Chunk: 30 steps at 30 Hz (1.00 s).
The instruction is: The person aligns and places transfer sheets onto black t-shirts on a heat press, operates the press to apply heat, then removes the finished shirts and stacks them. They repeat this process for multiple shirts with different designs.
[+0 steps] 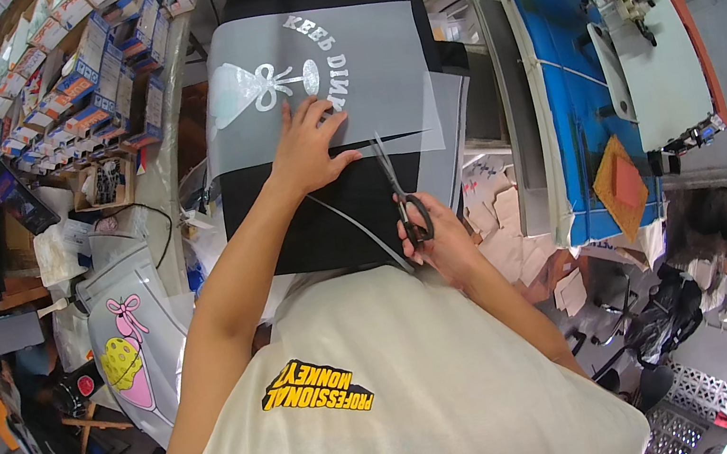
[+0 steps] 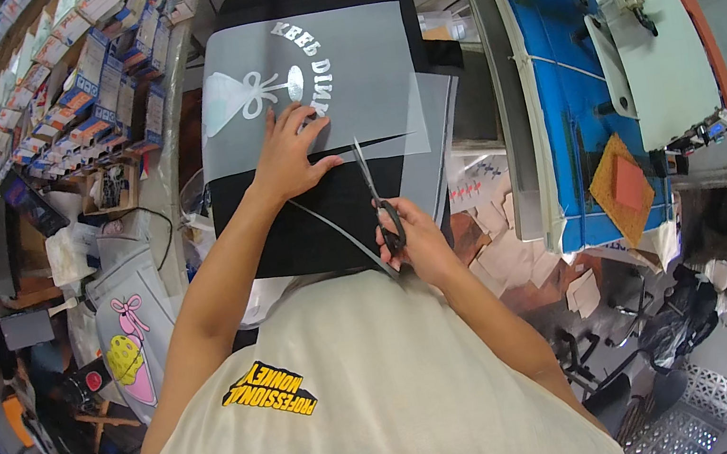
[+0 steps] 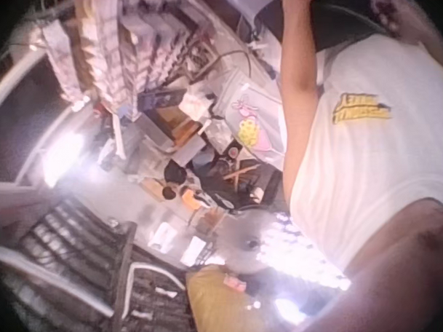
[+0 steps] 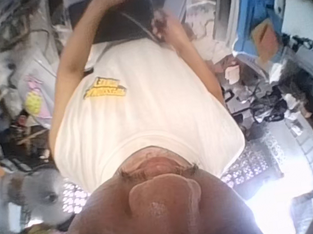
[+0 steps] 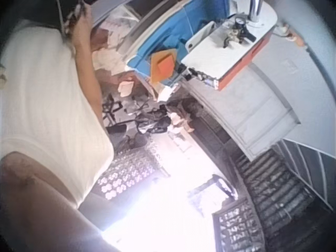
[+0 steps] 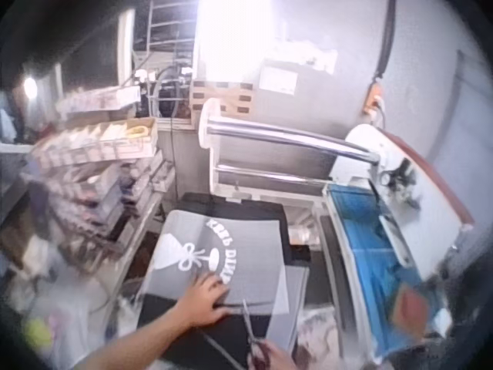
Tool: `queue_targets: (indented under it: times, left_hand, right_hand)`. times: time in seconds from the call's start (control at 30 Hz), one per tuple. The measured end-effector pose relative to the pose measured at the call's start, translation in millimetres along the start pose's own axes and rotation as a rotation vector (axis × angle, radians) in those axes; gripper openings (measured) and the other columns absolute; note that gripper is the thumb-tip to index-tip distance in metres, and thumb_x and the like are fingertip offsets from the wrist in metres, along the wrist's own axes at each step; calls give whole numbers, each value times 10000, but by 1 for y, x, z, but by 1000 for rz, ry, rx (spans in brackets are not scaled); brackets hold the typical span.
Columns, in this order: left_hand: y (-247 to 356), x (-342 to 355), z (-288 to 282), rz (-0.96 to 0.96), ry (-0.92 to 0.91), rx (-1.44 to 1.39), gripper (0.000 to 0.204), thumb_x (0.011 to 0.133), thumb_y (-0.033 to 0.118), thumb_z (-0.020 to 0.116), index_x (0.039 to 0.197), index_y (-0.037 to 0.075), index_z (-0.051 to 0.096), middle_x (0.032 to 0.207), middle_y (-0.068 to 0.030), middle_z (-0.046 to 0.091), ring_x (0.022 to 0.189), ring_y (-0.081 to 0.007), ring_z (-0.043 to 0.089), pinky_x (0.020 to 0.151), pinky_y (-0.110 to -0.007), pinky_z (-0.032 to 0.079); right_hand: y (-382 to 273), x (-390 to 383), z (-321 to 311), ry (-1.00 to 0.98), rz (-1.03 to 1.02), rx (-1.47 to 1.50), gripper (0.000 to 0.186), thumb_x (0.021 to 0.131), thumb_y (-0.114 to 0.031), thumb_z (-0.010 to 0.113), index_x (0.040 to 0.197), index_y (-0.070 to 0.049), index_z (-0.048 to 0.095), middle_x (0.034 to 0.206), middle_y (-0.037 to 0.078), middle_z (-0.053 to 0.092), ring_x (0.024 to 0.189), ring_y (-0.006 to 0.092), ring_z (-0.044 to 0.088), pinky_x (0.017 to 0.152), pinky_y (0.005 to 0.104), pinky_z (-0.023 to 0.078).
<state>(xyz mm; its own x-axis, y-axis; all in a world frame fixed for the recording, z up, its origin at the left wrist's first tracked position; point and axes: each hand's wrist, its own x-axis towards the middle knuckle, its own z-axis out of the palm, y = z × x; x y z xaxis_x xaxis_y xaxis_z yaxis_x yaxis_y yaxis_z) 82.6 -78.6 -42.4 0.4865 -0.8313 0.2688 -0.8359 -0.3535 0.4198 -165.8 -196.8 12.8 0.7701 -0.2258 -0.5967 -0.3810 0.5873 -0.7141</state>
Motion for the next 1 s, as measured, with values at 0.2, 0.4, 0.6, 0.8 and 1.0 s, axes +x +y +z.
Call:
queue_targets:
  times: [0.2,0.4,0.6,0.8,1.0]
  left_hand:
    - [9,-12,0,17,2,-8,640,781,449,829,1292,114,640,1393,-114,534,1431,-369,383,1198,-670,202]
    - [13,-18,8,28,61,-6,502,832,368,802,1253,128,668,1378,-106,549,1420,-378,402,1184,-683,217]
    - [13,-19,10,33,69,-27,424,855,298,793,1237,149,684,1378,-99,557,1417,-384,410,1179,-692,212]
    - [15,-16,15,192,130,11,353,862,171,757,1210,148,702,1304,-57,657,1330,-371,527,1184,-623,293]
    - [25,-20,11,264,170,-60,360,832,61,725,1184,139,721,1213,-27,722,1229,-321,630,1155,-543,397]
  right_hand:
    - [19,23,9,32,1,-19,336,1048,-290,600,1314,-96,533,858,35,609,622,132,623,483,255,450]
    - [25,34,24,125,-72,-143,361,1037,-309,623,1307,-82,548,836,20,599,605,120,619,477,251,458]
    - [26,36,20,142,-77,-185,378,1031,-245,626,1350,-62,537,816,16,585,574,104,591,447,249,412]
    - [19,27,22,155,-45,-166,341,1036,-221,607,1331,-58,555,794,16,575,554,96,571,428,252,382]
    - [2,54,27,184,-89,-104,295,1028,-254,631,1248,-64,583,779,14,582,535,101,562,419,261,379]
